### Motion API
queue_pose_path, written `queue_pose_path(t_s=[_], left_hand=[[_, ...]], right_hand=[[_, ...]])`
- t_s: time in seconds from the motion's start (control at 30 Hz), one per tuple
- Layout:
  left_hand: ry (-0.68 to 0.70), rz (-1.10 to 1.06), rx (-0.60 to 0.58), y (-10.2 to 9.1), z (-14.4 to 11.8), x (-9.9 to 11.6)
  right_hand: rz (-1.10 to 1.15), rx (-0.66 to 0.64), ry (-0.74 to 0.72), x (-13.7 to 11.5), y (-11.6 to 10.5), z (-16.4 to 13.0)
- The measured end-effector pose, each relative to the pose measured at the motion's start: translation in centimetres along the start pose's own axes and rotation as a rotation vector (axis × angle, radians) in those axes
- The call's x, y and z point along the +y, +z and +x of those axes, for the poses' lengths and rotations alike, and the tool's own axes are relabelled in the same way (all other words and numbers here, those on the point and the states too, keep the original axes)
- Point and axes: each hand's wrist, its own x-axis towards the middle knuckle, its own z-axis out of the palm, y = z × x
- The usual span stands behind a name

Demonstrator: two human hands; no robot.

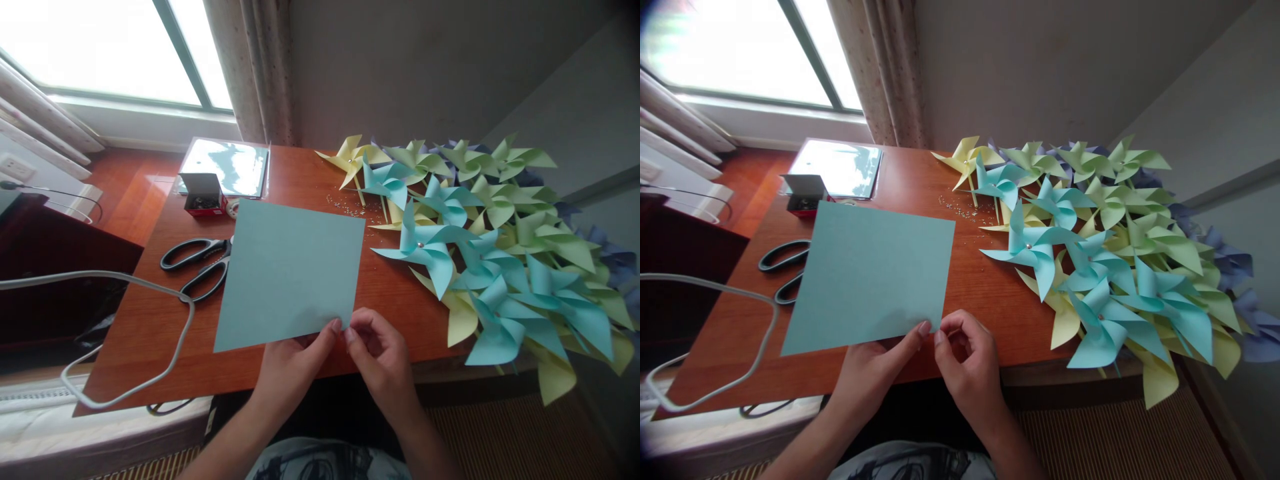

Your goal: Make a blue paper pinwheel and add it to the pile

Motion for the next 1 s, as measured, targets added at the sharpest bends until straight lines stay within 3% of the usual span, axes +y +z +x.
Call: queue_pose_path(t_s=[0.33,0.63,1.0], left_hand=[[0.005,0.226,0.038,0.3,-0.1,-1.1],[-0.02,-0.026,0.011,-0.2,0.2,0.0],[-0.021,-0.085,-0.003,-0.2,0.1,-0.1]], right_hand=[[-0.209,0.053,0.083,-1.0,-0.1,0.4],[0.09,-0.019,0.056,-1.0,-0.1,-0.2],[0.051,-0.006,0.037,-0.5,0.1,0.0]])
